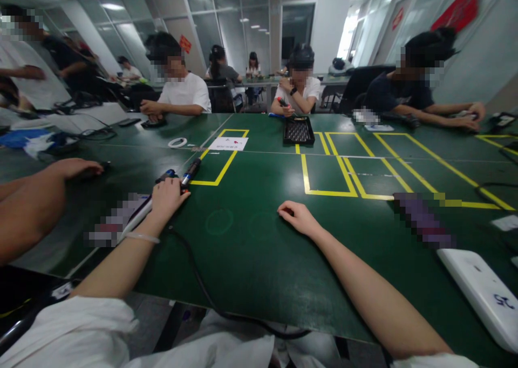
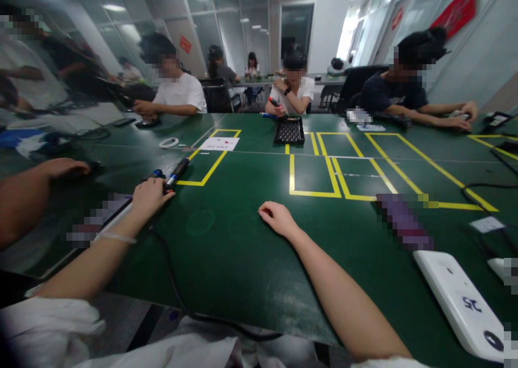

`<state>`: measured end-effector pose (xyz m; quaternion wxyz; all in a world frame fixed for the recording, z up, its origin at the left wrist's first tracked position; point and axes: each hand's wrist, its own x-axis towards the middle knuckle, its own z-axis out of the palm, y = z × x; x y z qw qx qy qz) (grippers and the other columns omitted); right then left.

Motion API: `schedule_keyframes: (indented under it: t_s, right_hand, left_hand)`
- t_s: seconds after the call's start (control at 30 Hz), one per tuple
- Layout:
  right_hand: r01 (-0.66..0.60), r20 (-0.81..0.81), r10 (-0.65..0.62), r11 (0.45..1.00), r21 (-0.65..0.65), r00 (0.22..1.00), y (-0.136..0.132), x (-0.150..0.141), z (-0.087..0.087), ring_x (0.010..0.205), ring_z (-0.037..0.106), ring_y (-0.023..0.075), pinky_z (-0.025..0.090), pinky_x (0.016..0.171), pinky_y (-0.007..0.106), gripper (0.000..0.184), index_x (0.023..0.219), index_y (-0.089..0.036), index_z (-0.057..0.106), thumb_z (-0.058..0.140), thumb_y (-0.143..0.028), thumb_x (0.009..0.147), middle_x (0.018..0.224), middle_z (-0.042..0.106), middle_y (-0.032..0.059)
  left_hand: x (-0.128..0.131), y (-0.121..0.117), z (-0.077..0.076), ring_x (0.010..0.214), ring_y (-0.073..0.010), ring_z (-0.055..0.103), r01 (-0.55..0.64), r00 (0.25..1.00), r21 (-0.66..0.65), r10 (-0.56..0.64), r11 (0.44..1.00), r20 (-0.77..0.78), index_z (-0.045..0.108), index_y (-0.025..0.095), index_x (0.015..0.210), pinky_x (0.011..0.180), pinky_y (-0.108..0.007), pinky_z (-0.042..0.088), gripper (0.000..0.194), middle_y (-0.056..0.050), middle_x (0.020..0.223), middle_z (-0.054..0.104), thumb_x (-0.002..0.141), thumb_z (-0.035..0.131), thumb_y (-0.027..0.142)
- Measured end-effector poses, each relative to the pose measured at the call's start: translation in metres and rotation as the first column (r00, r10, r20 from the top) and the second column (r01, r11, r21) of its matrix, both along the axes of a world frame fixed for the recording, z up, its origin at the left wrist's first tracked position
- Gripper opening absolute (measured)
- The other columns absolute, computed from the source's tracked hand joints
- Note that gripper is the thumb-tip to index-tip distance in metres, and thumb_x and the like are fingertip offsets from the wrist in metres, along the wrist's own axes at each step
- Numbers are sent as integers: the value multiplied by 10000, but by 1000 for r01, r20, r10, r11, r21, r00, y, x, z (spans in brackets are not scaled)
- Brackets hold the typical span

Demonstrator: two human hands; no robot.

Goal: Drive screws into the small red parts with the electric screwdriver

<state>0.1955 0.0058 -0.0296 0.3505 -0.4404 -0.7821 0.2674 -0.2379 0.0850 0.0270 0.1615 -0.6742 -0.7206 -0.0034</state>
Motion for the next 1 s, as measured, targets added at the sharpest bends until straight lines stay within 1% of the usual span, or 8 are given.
schedule_keyframes:
  t_s: [0.27, 0.4, 0.47, 0.53, 0.6, 0.7, 0.87, 1.0]
  right_hand:
    - [4, 9, -4, 1000, -8, 1000, -1, -1, 4, 697, 568, 139, 411, 641, 242, 122, 862, -174, 650, 540, -220, 884, 794, 649, 24]
    - [1, -11, -2, 1000, -17, 1000, -1, -1, 4, 693, 564, 138, 412, 638, 242, 124, 862, -173, 652, 541, -226, 882, 788, 648, 22]
    - [-4, -28, 3, 1000, -22, 1000, -1, -1, 3, 687, 559, 137, 413, 636, 244, 129, 859, -174, 650, 538, -234, 883, 783, 646, 21]
    - [-12, -53, 10, 999, -38, 999, -1, 0, 2, 682, 557, 135, 417, 637, 245, 128, 869, -174, 641, 533, -241, 884, 774, 640, 17]
    - [-25, -106, 18, 998, -64, 994, -1, 1, 0, 672, 557, 127, 429, 645, 244, 144, 982, -179, 613, 537, -242, 877, 779, 630, 6]
    - [-41, -178, 26, 996, -79, 984, -1, 1, 1, 664, 553, 116, 448, 650, 242, 355, 1185, -188, 498, 581, -247, 845, 854, 627, 4]
    - [-88, -172, 71, 992, -94, 983, -3, -1, 5, 640, 545, 111, 443, 623, 235, 339, 1150, -187, 490, 599, -254, 835, 840, 616, 0]
    - [-129, -141, 118, 989, -76, 983, -4, -2, 5, 651, 543, 116, 438, 636, 238, 186, 1018, -185, 553, 587, -259, 851, 806, 628, 0]
  left_hand:
    - [29, -7, 16, 997, -344, 568, -60, 998, -11, 61, 998, 24, 555, 59, 1103, 859, -408, 383, 414, -225, 1072, 622, 911, 368, 375]
    - [79, -11, 26, 920, -294, 611, 76, 957, 1, -73, 997, 282, 575, 139, 1082, 784, -365, 420, 364, -148, 1000, 660, 901, 414, 409]
    - [118, -18, 26, 865, -232, 623, 280, 843, -10, -240, 960, 482, 586, 176, 1040, 759, -318, 433, 314, -85, 963, 672, 888, 455, 418]
    - [160, -28, 23, 819, -188, 620, 499, 659, -4, -376, 867, 651, 591, 185, 1012, 741, -288, 438, 294, -50, 905, 675, 891, 460, 418]
    - [197, -38, 16, 794, -166, 614, 650, 481, -3, -408, 760, 776, 600, 184, 1016, 736, -277, 439, 310, -36, 867, 674, 901, 449, 429]
    - [234, -50, -1, 742, -149, 595, 746, 346, -30, -348, 665, 871, 605, 179, 1040, 690, -264, 429, 298, -22, 816, 652, 891, 481, 406]
    - [246, -55, -30, 673, -118, 551, 788, 165, -41, -148, 614, 975, 495, 142, 1193, 638, -237, 402, 405, 16, 727, 585, 872, 544, 384]
    - [241, -54, -35, 694, -110, 547, 815, 76, -9, -92, 580, 993, 436, 139, 1265, 673, -241, 413, 464, 21, 747, 585, 878, 556, 364]
